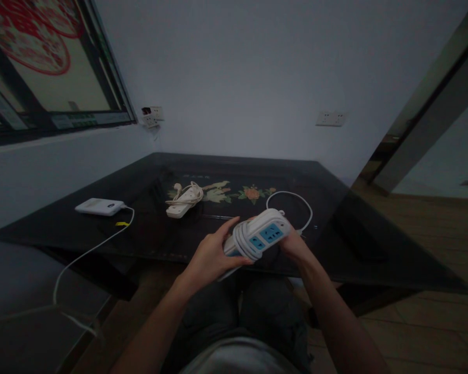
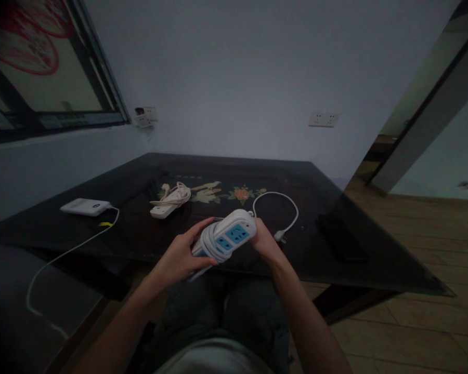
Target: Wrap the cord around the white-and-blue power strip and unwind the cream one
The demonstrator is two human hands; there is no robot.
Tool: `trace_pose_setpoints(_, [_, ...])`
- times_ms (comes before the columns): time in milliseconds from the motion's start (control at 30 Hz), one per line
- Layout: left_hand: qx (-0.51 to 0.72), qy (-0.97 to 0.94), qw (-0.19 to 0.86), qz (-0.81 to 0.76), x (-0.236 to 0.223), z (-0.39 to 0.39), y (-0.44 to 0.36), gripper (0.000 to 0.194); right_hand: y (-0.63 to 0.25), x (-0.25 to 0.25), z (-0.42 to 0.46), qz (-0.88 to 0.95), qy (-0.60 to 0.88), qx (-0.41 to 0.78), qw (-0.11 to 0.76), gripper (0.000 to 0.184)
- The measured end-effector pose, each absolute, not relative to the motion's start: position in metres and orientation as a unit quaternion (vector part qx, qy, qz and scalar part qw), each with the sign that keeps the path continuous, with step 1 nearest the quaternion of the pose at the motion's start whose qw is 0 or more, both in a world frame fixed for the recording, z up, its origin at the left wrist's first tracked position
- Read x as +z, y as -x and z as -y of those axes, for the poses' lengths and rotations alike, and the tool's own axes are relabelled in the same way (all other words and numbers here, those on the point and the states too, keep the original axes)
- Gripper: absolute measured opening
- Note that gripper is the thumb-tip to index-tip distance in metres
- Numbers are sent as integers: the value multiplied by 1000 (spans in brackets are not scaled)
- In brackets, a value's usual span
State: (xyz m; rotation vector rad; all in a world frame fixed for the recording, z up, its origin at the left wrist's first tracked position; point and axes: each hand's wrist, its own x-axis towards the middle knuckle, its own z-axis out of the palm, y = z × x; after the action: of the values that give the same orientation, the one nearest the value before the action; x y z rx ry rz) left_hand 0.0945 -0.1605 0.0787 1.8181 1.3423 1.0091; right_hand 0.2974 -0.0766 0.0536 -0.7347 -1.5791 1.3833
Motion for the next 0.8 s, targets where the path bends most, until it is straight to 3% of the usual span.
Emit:
trace_pose_setpoints(100, [430,-659,372,-492,77,156,-91,97,-301,51,95,629,286,571,444,28])
trace_pose_setpoints(267, [455,-672,321,-488,76,149,-94,61,-288,54,106,593,255,597,476,51])
trace_pose_setpoints(533, [444,-676,319,-494,74,144,-99,60,-270,58,104,553,313,540,552,31])
trace_pose_setpoints(700, [450,-666,423,-418,68,143,-96,77,-271,56,102,494,310,558,590,34])
trace_pose_setpoints(800, [428,-638,473,-432,60,148,-93,63,-272,59,100,441,314,567,621,38])
